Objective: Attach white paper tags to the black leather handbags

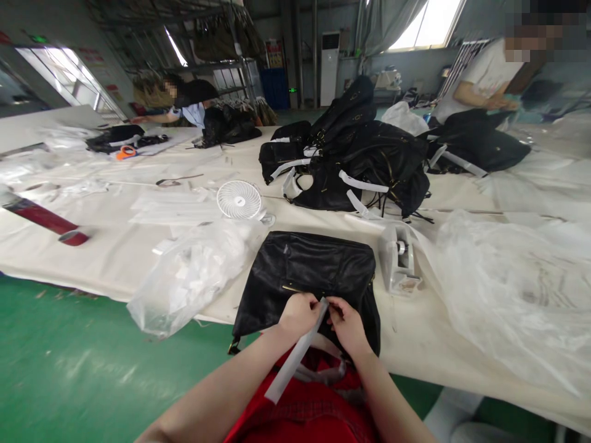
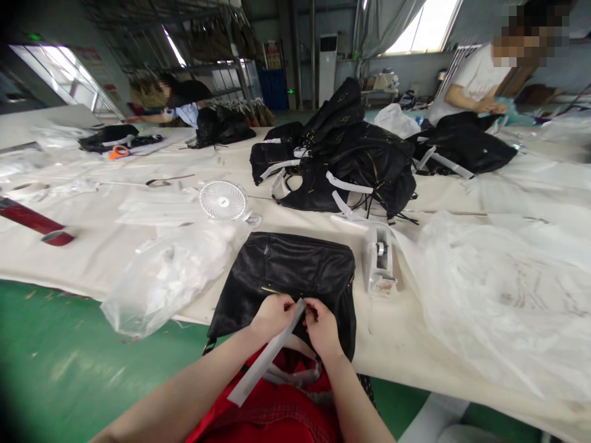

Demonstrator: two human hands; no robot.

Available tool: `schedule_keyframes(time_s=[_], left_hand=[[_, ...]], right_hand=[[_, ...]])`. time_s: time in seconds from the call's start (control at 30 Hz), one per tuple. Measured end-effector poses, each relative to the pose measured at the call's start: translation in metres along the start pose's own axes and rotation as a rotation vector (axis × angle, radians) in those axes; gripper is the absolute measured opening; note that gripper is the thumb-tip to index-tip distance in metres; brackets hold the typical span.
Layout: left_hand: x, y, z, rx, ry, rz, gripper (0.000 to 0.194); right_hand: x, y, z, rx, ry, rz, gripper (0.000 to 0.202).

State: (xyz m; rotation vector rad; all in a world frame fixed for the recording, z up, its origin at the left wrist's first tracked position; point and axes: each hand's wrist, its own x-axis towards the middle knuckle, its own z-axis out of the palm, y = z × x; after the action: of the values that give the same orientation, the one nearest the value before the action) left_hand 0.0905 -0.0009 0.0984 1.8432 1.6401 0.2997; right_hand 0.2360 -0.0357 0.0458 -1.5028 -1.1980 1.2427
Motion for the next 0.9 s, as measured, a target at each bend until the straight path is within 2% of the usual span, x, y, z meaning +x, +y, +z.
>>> schedule_keyframes(time_s=[0.2,0.37,0.6,0.73,0.9], left_hand=[[0.004,-0.004,0.001,-0.02,0.026,-0.056,0.028],[0.009,0.001,0.003,-0.037,0.023,-0.071,0.031],[0.009,0.003,0.003,0.055,0.055,-0.027,0.036],[0.005,0.005,0.003,0.109,0.051,-0.1,0.046],[0.012,0.005,0.008,0.02,-0.005,-0.175,0.029]], right_hand=[[-0.002,0.002,0.0,0.0,0.12,0.005,0.034],[-0.002,-0.001,0.0,-0.02,0.117,0.031,0.03],[-0.001,-0.005,-0.001,-0.017,0.106,0.07,0.029],[-0.001,-0.005,-0.001,-0.045,0.083,0.038,0.025],[0.001,-0.005,-0.001,-0.088,0.074,0.054,0.023]])
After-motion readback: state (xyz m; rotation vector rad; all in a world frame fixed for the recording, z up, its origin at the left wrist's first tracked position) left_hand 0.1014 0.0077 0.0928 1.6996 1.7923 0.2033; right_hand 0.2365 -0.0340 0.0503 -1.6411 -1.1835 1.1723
